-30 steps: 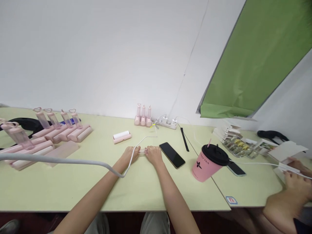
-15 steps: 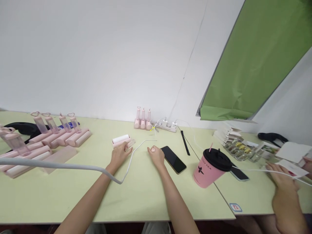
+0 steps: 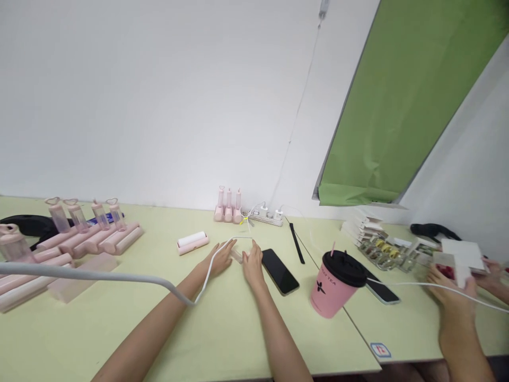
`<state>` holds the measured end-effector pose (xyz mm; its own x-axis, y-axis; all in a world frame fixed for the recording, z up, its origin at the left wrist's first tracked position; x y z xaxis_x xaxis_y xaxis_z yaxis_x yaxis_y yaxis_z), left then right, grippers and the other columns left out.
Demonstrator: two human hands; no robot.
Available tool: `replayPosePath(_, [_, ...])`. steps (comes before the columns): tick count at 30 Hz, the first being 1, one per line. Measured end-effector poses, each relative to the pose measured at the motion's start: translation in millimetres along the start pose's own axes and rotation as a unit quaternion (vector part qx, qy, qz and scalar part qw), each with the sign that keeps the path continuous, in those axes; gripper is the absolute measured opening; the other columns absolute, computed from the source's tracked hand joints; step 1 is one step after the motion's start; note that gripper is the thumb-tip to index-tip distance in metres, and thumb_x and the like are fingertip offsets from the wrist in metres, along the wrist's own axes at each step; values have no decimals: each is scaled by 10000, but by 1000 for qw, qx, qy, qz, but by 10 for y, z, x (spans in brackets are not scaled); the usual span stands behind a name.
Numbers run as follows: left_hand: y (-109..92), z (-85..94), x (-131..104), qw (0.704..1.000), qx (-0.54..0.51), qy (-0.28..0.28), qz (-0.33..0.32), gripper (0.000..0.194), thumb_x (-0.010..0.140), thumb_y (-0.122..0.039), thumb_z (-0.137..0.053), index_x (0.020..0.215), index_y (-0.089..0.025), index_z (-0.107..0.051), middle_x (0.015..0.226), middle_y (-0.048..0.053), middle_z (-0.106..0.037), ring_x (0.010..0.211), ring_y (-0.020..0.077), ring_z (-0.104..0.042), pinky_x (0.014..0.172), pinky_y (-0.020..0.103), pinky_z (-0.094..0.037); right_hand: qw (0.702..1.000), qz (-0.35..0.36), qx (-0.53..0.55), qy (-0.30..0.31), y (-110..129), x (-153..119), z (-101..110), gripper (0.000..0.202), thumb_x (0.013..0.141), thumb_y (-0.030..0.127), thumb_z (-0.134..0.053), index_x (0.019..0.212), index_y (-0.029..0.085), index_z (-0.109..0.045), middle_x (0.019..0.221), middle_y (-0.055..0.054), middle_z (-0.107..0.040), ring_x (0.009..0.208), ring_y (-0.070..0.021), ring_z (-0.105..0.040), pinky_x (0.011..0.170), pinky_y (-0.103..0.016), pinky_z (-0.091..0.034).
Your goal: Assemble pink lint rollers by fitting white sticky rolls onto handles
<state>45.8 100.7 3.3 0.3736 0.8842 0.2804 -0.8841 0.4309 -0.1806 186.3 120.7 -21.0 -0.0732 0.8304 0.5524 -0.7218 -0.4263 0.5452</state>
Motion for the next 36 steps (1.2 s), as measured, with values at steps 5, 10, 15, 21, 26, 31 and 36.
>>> replayPosePath(5, [650, 92, -303, 973, 113, -137, 148, 591, 887, -314, -266, 1396, -17, -227, 1437, 195, -200, 1325, 345, -159, 1029, 581, -30, 999, -10, 6, -35, 191, 10, 172, 447, 881, 318, -411, 1233, 43, -438, 1208, -148, -468, 1144, -224, -396, 992, -322, -306])
replayPosePath(10, [961, 236, -726, 946, 197, -162, 201, 520, 861, -413, -386, 1253, -75, -438, 1258, 199, -451, 1168, 318, -392, 971, 505, -250, 998, 46, -48, -19, 589, -112, 238, 255, 888, 230, -380, 1059, 152, -553, 1017, -62, -574, 983, -180, -485, 832, -288, -375])
replayPosePath(15, [1014, 421, -880, 934, 182, -72, 297, 586, 765, -576, -475, 1082, -85, -518, 975, 176, -554, 897, 324, -518, 752, 435, -382, 993, 72, -85, 35, 690, -227, 231, 265, 903, 242, -355, 822, 176, -598, 841, -37, -606, 889, -177, -504, 828, -307, -354])
replayPosePath(21, [514, 559, -840, 969, -108, -32, 219, 527, 747, -552, -491, 1118, -183, -427, 861, 67, -570, 784, 216, -548, 710, 310, -386, 985, 29, 153, 73, 718, -155, 19, 321, 911, 359, -344, 931, 162, -597, 962, -66, -612, 927, -146, -542, 804, -254, -412])
replayPosePath(26, [10, 458, -504, 843, -513, -101, 128, 451, 848, -572, -318, 1017, -161, -398, 807, 26, -505, 680, 126, -490, 625, 246, -409, 984, 39, 141, 99, 813, -153, 412, 451, 923, 428, -197, 1155, 244, -537, 1107, -74, -584, 1032, -169, -539, 806, -316, -440])
replayPosePath(31, [-58, 109, -309, 819, -546, -120, 132, 418, 850, -548, -374, 897, -140, -454, 800, 28, -505, 709, 126, -487, 622, 240, -408, 998, 33, -52, -22, -434, -60, 3054, 469, 813, 561, -238, 847, 336, -649, 917, -75, -631, 1113, -219, -500, 875, -412, -352])
replayPosePath(36, [-41, 104, -424, 848, -468, -174, 176, 394, 883, -532, -321, 898, -157, -440, 786, 24, -542, 703, 137, -526, 646, 254, -411, 997, 47, -59, -35, -325, -67, 2942, 461, 740, 606, -318, 884, 336, -664, 893, -106, -618, 1124, -261, -492, 857, -415, -364])
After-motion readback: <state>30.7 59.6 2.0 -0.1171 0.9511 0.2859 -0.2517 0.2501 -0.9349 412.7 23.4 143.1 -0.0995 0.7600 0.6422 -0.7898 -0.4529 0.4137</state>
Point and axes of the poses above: each hand's wrist, its own x-axis towards the middle knuckle, its own z-axis out of the back of the hand, y = z × x, the point moved 5 cm from there along x, towards the middle knuckle
